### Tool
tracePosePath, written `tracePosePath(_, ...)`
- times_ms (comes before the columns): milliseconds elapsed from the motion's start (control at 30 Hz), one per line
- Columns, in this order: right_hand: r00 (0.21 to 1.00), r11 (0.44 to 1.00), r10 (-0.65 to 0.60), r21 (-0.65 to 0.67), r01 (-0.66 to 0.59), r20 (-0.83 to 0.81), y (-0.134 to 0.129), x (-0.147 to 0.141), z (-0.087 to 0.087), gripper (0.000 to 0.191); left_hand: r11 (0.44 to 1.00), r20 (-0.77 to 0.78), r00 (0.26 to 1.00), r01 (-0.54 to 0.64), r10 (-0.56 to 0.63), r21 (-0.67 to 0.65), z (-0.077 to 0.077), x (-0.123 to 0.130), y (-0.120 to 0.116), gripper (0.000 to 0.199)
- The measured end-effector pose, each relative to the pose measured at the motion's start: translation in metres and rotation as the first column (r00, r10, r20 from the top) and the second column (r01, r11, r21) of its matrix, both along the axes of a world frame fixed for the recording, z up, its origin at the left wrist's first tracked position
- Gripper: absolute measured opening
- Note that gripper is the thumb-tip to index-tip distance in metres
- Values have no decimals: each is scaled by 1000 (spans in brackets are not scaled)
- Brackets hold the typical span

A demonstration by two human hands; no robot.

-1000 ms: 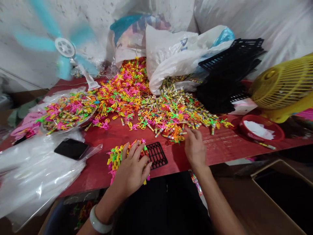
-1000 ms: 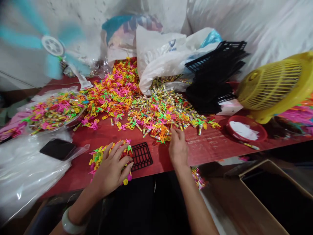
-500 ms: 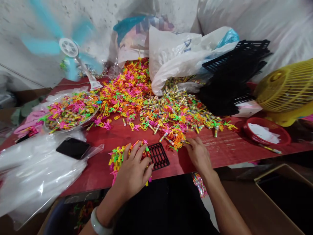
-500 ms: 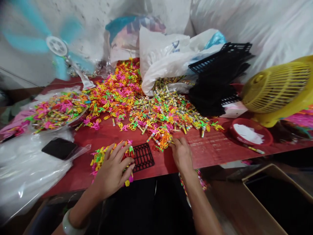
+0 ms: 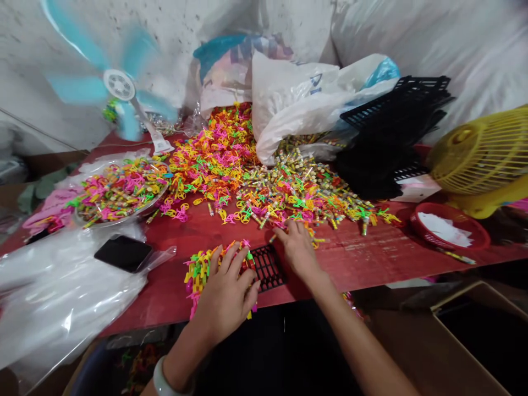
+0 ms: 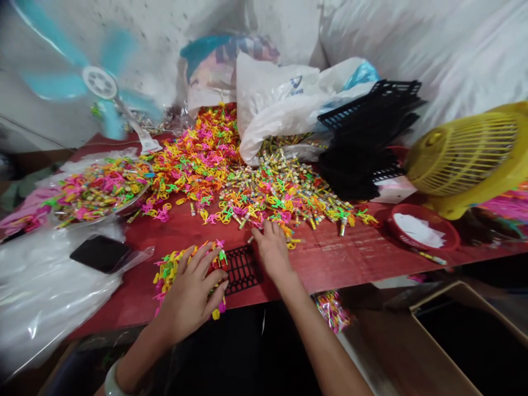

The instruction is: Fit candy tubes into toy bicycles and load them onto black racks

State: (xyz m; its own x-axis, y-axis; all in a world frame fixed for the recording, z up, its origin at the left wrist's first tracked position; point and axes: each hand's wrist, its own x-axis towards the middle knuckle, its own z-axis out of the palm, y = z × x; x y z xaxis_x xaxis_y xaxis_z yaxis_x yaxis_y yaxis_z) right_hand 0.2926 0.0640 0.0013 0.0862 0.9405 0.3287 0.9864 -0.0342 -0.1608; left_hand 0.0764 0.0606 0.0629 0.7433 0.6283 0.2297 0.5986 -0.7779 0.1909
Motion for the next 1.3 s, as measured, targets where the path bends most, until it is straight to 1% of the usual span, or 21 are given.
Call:
tracePosePath(100, 990, 992, 99, 83, -90, -105, -12, 33, -14, 48, 1000, 9, 1000, 4, -4, -4, -1, -1, -1, 19)
tracePosePath(167, 974, 979, 159, 154, -134, -163, -24, 52, -17, 50, 1000, 4, 1000, 0, 0, -13, -2, -1, -1, 19)
tracePosePath(200, 975, 978, 145, 177, -115, -171, -30, 56, -16, 48, 1000, 3, 1000, -5, 5, -16, -2, -1, -1, 20)
tracePosePath(267, 990, 986, 14, 164, 9, -139, -38, 52, -9, 33, 1000, 11, 1000, -15, 15, -16, -3, -1, -1, 20)
tracePosePath(333, 981, 982, -180, 52, 184, -75, -37, 35, 1, 23, 1000, 18, 1000, -16, 16, -17, -4, 0, 0, 20)
tracePosePath(367, 961, 962, -271, -40, 269, -48, -33, 25, 7, 27, 1000, 20, 1000, -16, 16, -19, -5, 0, 0, 20)
tracePosePath(433, 912, 881, -409, -267, 390, -19, -20, 6, 16, 38, 1000, 21, 1000, -11, 11, -22, -5, 0, 0, 20)
tracePosePath(500, 868, 784, -496, -436, 442, -13, -7, -4, 22, 41, 1000, 25, 1000, -6, 6, -22, -5, 0, 0, 21)
tracePosePath(533, 858, 759, -513, -477, 442, -22, -4, -4, 22, 37, 1000, 28, 1000, -5, 6, -24, -4, 0, 0, 21)
tracePosePath(567, 853, 755, -521, -489, 437, -43, -3, -2, 21, 31, 1000, 32, 999, -4, 4, -27, -4, 0, 0, 21)
tracePosePath(600, 852, 773, -518, -470, 426, -79, -4, 2, 18, 25, 999, 38, 999, -1, 2, -33, -4, -1, 0, 21)
tracePosePath(667, 863, 859, -458, -353, 370, -211, -13, 12, 8, 21, 998, 56, 998, 7, -4, -58, -3, -3, -1, 20)
tracePosePath(733, 852, 941, -336, -166, 293, -401, -24, 19, -4, 24, 996, 80, 997, 20, -13, -88, -1, -6, 0, 21)
tracePosePath(767, 830, 965, -253, -67, 254, -498, -28, 18, -10, 25, 995, 90, 996, 24, -16, -94, 1, -7, 2, 23)
tracePosePath(833, 729, 978, -106, 61, 199, -677, -33, 9, -19, 25, 997, 109, 994, 33, -25, -69, 5, -7, 8, 28)
tracePosePath(933, 516, 989, 19, 92, 115, -856, -26, -22, -26, 25, 1000, 80, 997, 20, -19, -10, 7, 0, 23, 31)
tracePosePath(1000, 424, 993, 58, 96, 70, -904, -18, -43, -27, 24, 1000, 11, 1000, -20, 20, -13, 5, 8, 35, 35)
tracePosePath(1067, 422, 994, 63, 96, 57, -905, -11, -58, -27, 20, 998, -59, 997, -54, 51, -43, 2, 15, 43, 39)
tracePosePath(1133, 469, 995, 54, 85, 45, -882, -8, -64, -27, 16, 996, -85, 995, -52, 46, -70, -2, 18, 47, 38)
tracePosePath(1200, 512, 996, 79, 90, -3, -855, -8, -62, -26, 15, 997, -71, 997, -34, 29, -70, -4, 18, 47, 36)
tracePosePath(1300, 519, 990, 140, 118, -76, -843, -6, -55, -24, 20, 999, -49, 999, -17, 15, -42, -6, 17, 46, 39)
